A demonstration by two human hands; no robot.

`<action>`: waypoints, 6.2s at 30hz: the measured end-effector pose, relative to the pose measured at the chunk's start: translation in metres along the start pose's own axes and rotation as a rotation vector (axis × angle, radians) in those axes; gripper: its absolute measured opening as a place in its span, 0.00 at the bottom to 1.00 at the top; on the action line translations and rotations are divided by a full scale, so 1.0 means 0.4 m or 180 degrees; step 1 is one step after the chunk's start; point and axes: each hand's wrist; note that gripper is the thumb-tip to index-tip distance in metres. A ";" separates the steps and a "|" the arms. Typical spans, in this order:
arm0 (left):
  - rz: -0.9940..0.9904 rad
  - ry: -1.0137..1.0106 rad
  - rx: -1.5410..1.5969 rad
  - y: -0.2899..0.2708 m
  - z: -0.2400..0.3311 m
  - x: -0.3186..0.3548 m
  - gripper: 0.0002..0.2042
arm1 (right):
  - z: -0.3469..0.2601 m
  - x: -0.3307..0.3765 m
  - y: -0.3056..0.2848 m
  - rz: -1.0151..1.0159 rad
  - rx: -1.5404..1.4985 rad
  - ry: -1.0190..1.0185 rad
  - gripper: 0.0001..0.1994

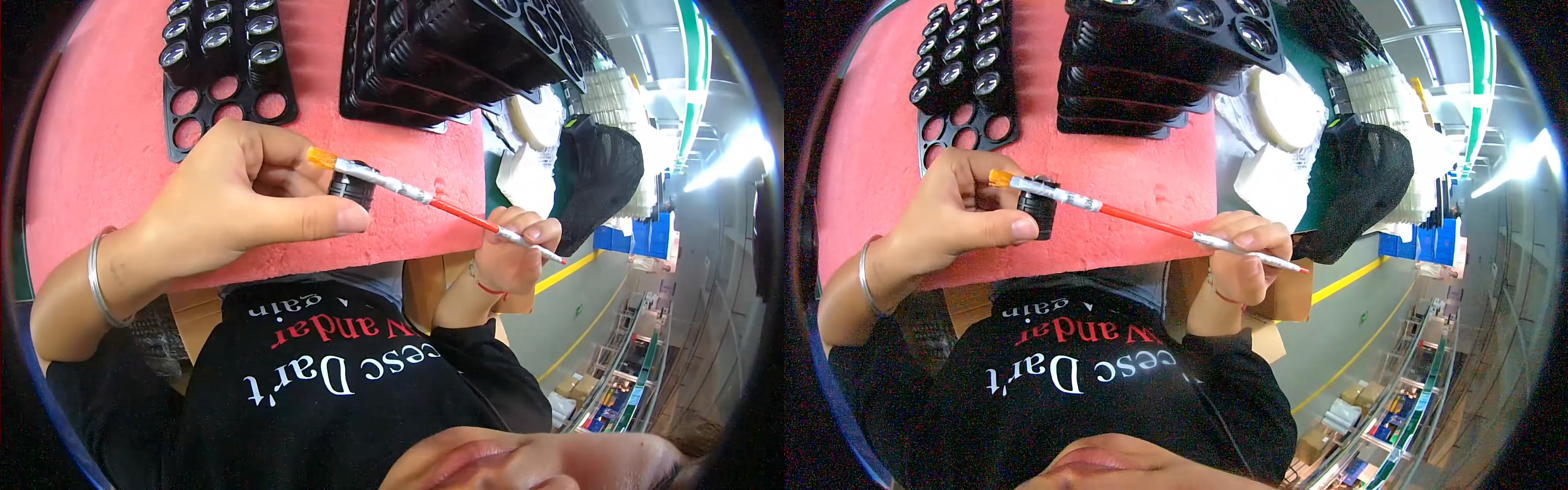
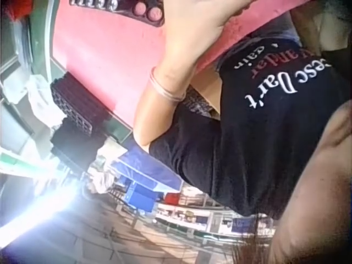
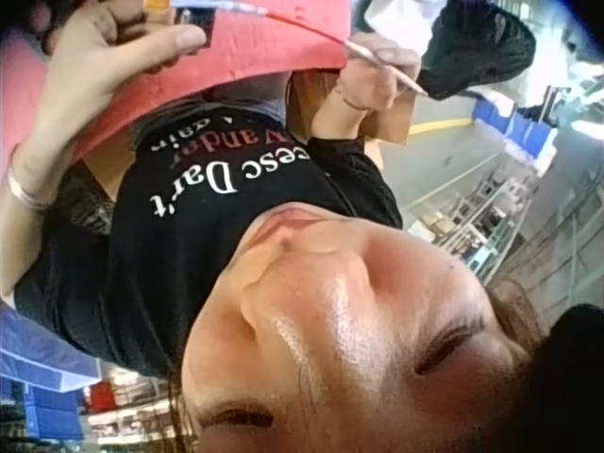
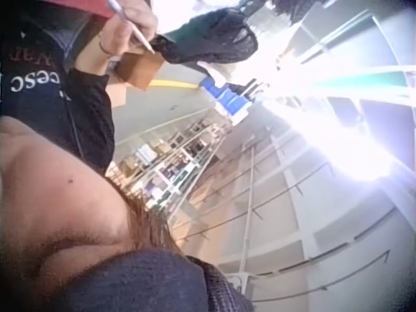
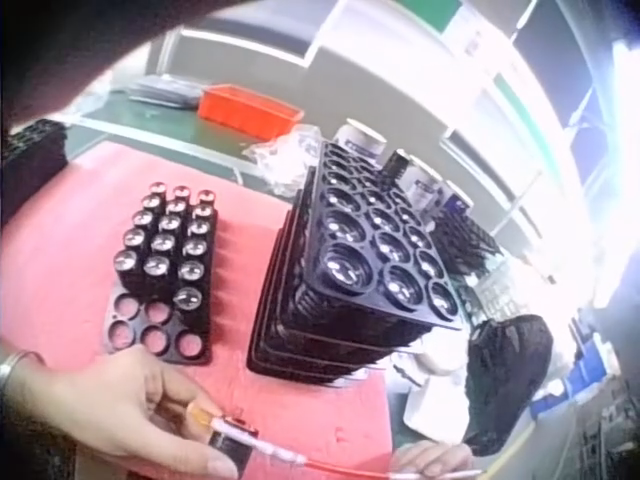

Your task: Apply a yellow lubricant or sealant to the internal threads of cylindrical metal flashlight components using a paintbrush.

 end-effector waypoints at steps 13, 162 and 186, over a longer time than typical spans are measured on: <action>-0.0058 -0.0028 0.0144 -0.003 0.019 0.006 0.12 | 0.005 0.001 0.001 0.0342 0.0145 -0.0204 0.07; 0.0471 0.1836 -0.2415 0.048 -0.012 -0.009 0.14 | -0.186 -0.068 -0.216 0.1921 0.3203 -0.1091 0.13; 0.0692 0.0680 -0.0644 0.020 -0.021 -0.035 0.12 | -0.153 -0.034 -0.251 0.2519 0.0000 -0.1132 0.13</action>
Point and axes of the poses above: each hand's wrist, its own x-axis away from the middle knuckle, its own y-axis out of the palm, z = x × y, and after that the axes turned 3 degrees about z, right-handed
